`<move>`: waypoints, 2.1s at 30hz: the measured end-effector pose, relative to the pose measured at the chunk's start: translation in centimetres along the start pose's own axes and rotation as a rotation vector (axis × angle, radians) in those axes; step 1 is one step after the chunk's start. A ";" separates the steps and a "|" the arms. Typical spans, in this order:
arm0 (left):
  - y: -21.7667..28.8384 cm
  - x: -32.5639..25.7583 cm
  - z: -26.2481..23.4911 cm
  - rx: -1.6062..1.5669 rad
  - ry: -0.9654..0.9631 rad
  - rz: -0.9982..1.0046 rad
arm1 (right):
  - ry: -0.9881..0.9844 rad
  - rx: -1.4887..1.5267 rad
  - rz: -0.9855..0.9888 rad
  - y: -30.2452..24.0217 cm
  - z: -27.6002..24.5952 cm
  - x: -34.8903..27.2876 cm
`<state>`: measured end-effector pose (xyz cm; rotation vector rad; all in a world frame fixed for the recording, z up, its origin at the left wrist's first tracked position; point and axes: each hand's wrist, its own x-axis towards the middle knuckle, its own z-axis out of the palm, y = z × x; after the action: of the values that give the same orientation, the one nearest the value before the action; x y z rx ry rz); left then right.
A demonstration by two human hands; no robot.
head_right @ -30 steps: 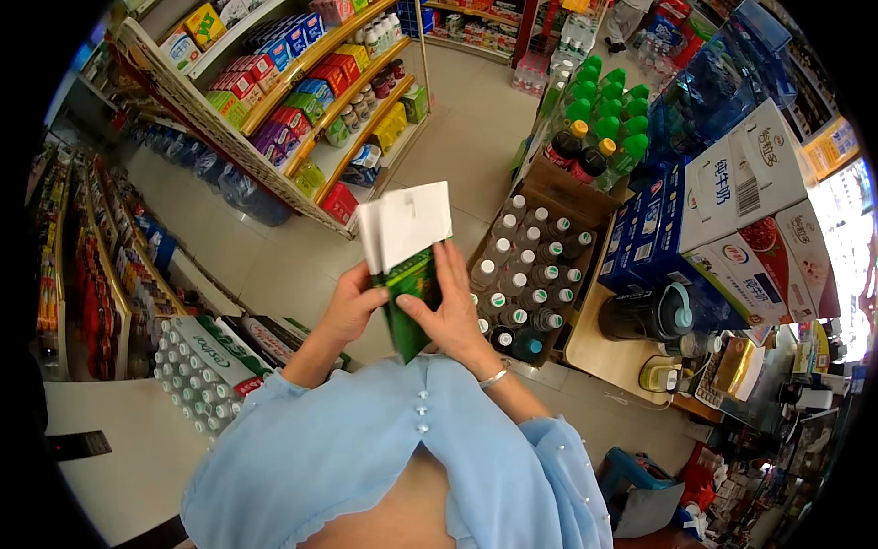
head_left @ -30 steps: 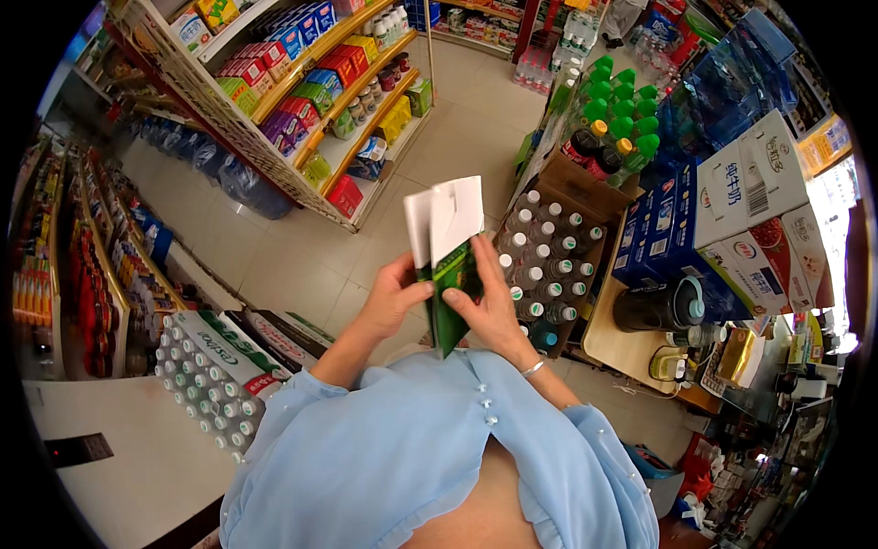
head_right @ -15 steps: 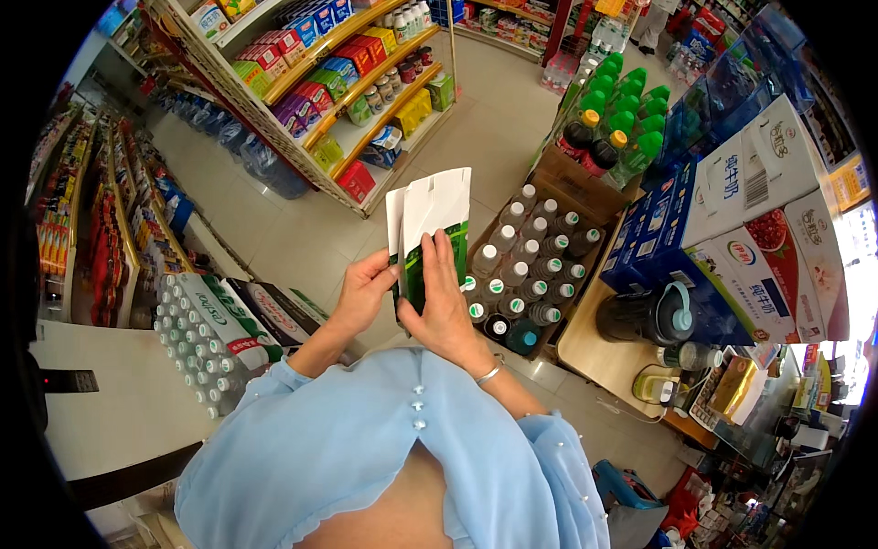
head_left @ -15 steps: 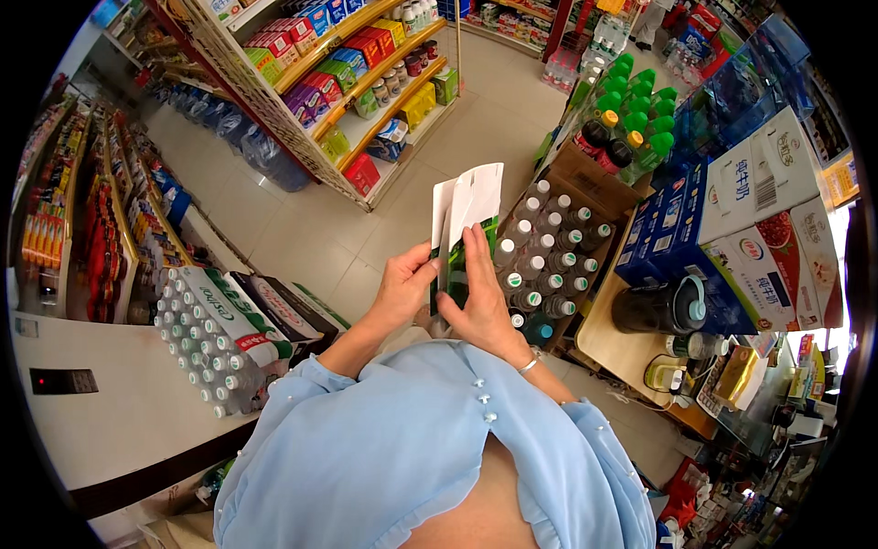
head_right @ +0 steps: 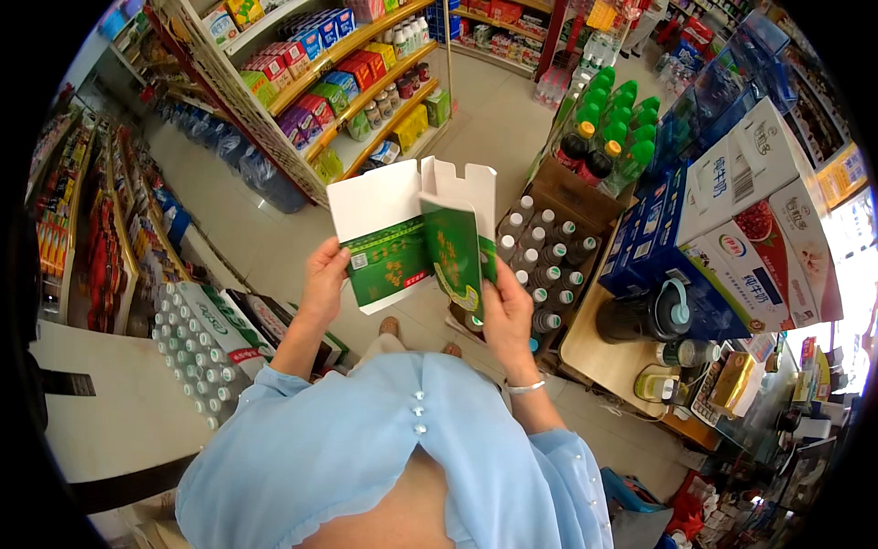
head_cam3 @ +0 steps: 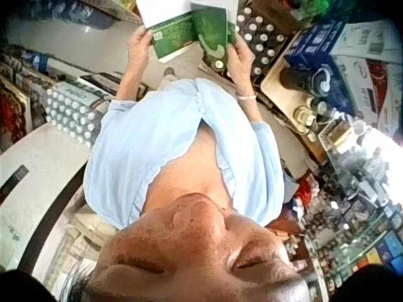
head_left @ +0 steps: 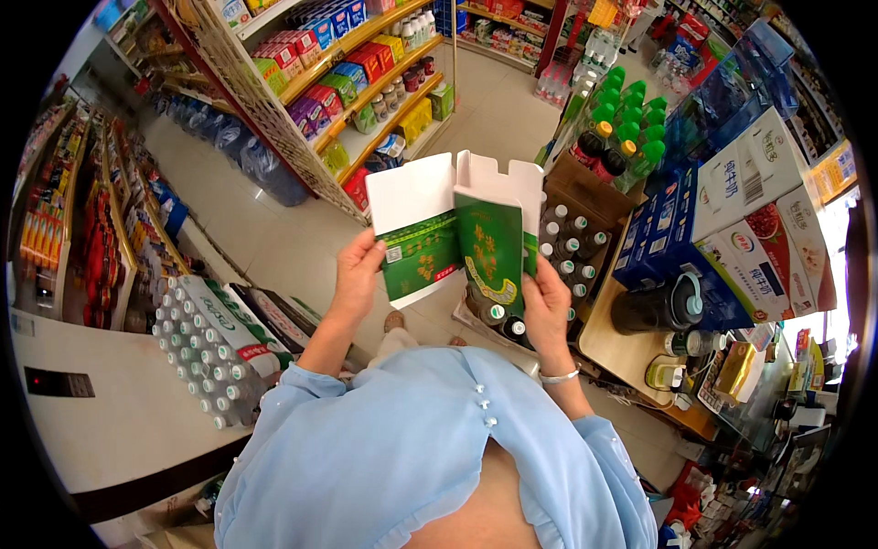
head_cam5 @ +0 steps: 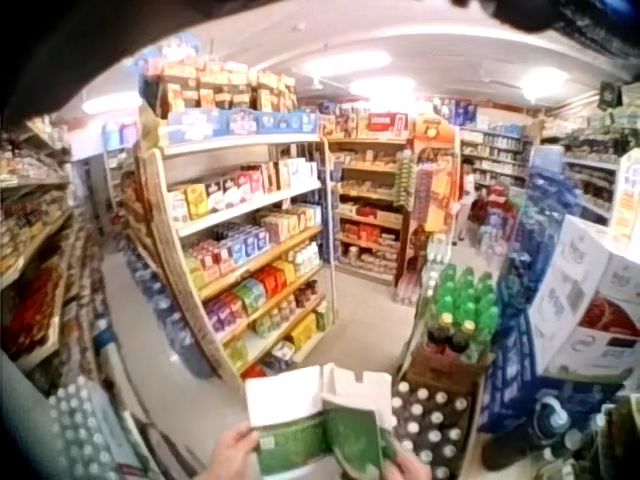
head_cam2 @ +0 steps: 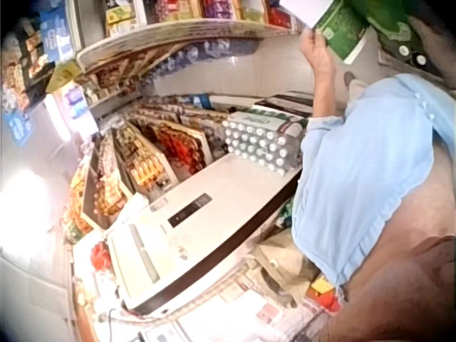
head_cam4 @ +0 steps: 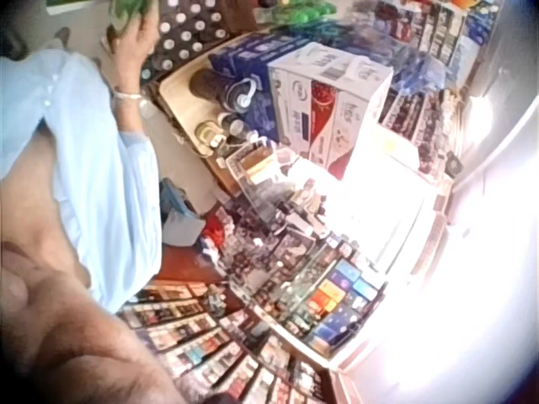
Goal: The person places a green snack package into a plastic bag, ties it, and then retrieves a flat-packed cardboard box. They fold and assemble the box into a three-dimensional container, then place it on the counter.
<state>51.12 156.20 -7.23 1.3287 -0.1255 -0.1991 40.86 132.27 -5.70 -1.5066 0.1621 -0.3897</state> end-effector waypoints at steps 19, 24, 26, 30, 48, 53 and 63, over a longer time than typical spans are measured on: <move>4.5 9.5 -11.8 -0.492 0.047 -0.153 | -0.090 0.556 0.186 0.9 4.5 4.0; 6.9 8.9 -11.6 -0.542 0.088 -0.200 | -0.127 0.648 0.260 4.0 4.9 5.6; 6.8 9.0 -12.2 -0.519 0.063 -0.162 | -0.180 0.660 0.305 3.8 5.2 6.0; 4.6 10.6 -15.3 -0.394 -0.046 0.029 | -0.276 0.359 0.280 -0.1 7.1 6.3; 5.6 5.2 -5.4 0.470 0.074 0.329 | -0.377 -0.052 0.111 -0.4 9.2 2.5; 5.8 4.7 -6.2 0.186 -0.297 -0.287 | -0.417 -0.038 0.151 -0.3 8.0 2.0; 4.0 1.3 -5.7 0.344 -0.321 -0.035 | -0.618 0.226 0.283 -2.8 6.3 1.0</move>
<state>53.84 162.22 -4.72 1.6344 -0.4230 -0.4345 43.50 137.78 -2.37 -1.2940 -0.1541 0.2829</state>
